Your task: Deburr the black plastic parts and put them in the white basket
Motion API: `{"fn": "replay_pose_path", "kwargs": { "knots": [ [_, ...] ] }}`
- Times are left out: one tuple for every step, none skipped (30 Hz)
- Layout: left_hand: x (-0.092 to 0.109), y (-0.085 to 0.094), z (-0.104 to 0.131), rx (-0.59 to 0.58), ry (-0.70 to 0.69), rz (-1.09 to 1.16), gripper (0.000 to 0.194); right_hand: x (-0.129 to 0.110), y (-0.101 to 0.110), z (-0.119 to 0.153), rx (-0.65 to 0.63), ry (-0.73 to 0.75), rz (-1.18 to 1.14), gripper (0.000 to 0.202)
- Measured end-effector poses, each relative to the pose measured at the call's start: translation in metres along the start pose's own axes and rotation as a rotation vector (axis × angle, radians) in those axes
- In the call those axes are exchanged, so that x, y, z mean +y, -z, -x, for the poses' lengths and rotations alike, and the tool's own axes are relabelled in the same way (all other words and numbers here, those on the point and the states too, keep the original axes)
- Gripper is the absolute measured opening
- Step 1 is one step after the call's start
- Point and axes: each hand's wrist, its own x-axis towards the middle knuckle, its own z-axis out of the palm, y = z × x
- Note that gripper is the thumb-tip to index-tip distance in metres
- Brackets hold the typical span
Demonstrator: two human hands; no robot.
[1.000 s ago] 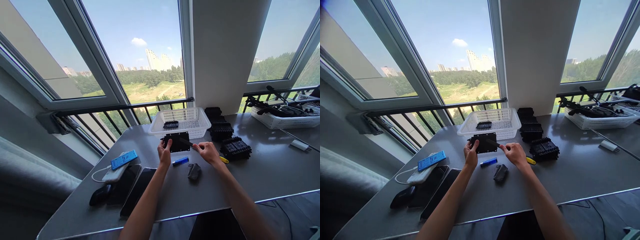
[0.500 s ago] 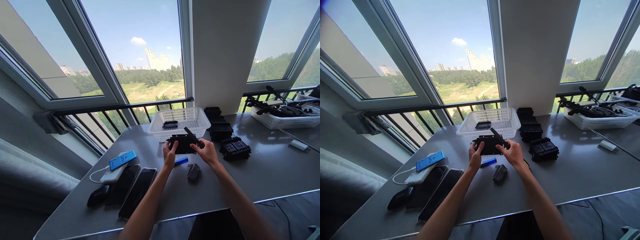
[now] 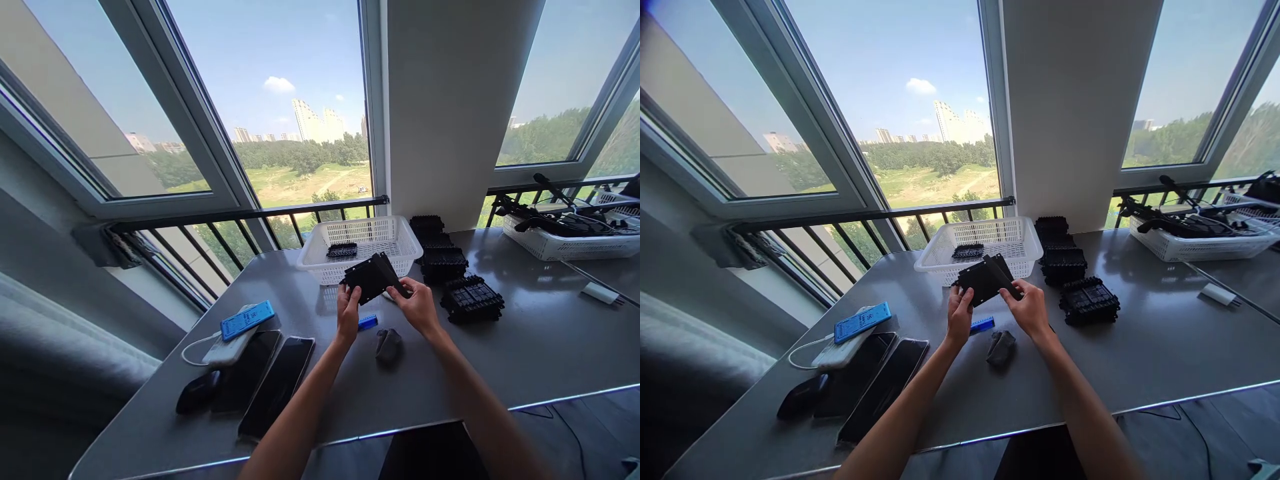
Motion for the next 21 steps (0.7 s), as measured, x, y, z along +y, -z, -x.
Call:
{"fn": "replay_pose_path", "kwargs": {
  "knots": [
    [0.001,-0.002,0.002,-0.019,0.008,0.008,0.037,-0.002,-0.001,0.001,-0.035,0.017,-0.007,0.032],
    [0.001,-0.004,0.004,-0.038,0.017,0.016,0.039,-0.004,-0.002,0.002,-0.070,0.024,-0.019,0.032],
    [0.001,-0.007,0.007,-0.057,0.025,0.024,0.041,-0.006,-0.002,0.002,-0.107,0.021,-0.035,0.035],
    [0.002,-0.008,0.009,-0.074,0.032,0.030,0.043,-0.009,-0.003,0.003,-0.139,0.012,-0.054,0.037],
    [0.002,-0.010,0.012,-0.088,0.038,0.032,0.045,-0.010,-0.003,0.004,-0.164,-0.001,-0.074,0.039],
    [0.002,-0.011,0.014,-0.102,0.043,0.028,0.047,-0.011,-0.003,0.004,-0.181,-0.014,-0.096,0.041],
    [0.003,-0.012,0.017,-0.117,0.048,0.018,0.049,-0.012,-0.003,0.004,-0.193,-0.027,-0.118,0.042],
    [0.004,-0.013,0.019,-0.136,0.053,0.006,0.051,-0.012,-0.003,0.004,-0.202,-0.038,-0.143,0.044],
    [0.005,-0.014,0.022,-0.158,0.057,-0.006,0.053,-0.012,-0.003,0.004,-0.209,-0.048,-0.170,0.046],
    [0.007,-0.015,0.024,-0.184,0.060,-0.016,0.053,-0.011,-0.004,0.004,-0.216,-0.059,-0.201,0.049],
    [0.009,-0.016,0.026,-0.208,0.062,-0.022,0.054,-0.010,-0.004,0.004,-0.220,-0.071,-0.234,0.052],
    [0.011,-0.016,0.027,-0.226,0.063,-0.024,0.053,-0.009,-0.004,0.003,-0.224,-0.082,-0.266,0.055],
    [0.012,-0.017,0.028,-0.238,0.060,-0.024,0.053,-0.007,-0.005,0.003,-0.224,-0.092,-0.292,0.056],
    [0.014,-0.017,0.028,-0.247,0.054,-0.024,0.052,-0.006,-0.005,0.003,-0.224,-0.101,-0.314,0.058],
    [0.015,-0.018,0.028,-0.258,0.046,-0.025,0.050,-0.005,-0.005,0.003,-0.223,-0.110,-0.332,0.059],
    [0.015,-0.018,0.028,-0.270,0.036,-0.026,0.048,-0.004,-0.005,0.002,-0.216,-0.119,-0.346,0.060],
    [0.015,-0.017,0.027,-0.278,0.028,-0.026,0.044,-0.004,-0.006,0.002,-0.210,-0.127,-0.355,0.060],
    [0.014,-0.017,0.026,-0.277,0.022,-0.025,0.041,-0.003,-0.006,0.002,-0.204,-0.134,-0.363,0.059],
    [0.012,-0.017,0.025,-0.264,0.019,-0.024,0.039,-0.002,-0.006,0.002,-0.197,-0.142,-0.372,0.057],
    [0.011,-0.016,0.024,-0.241,0.022,-0.022,0.039,-0.002,-0.006,0.001,-0.198,-0.147,-0.382,0.055],
    [0.010,-0.015,0.022,-0.209,0.026,-0.020,0.043,-0.001,-0.006,0.001,-0.206,-0.150,-0.395,0.052]
  ]
}}
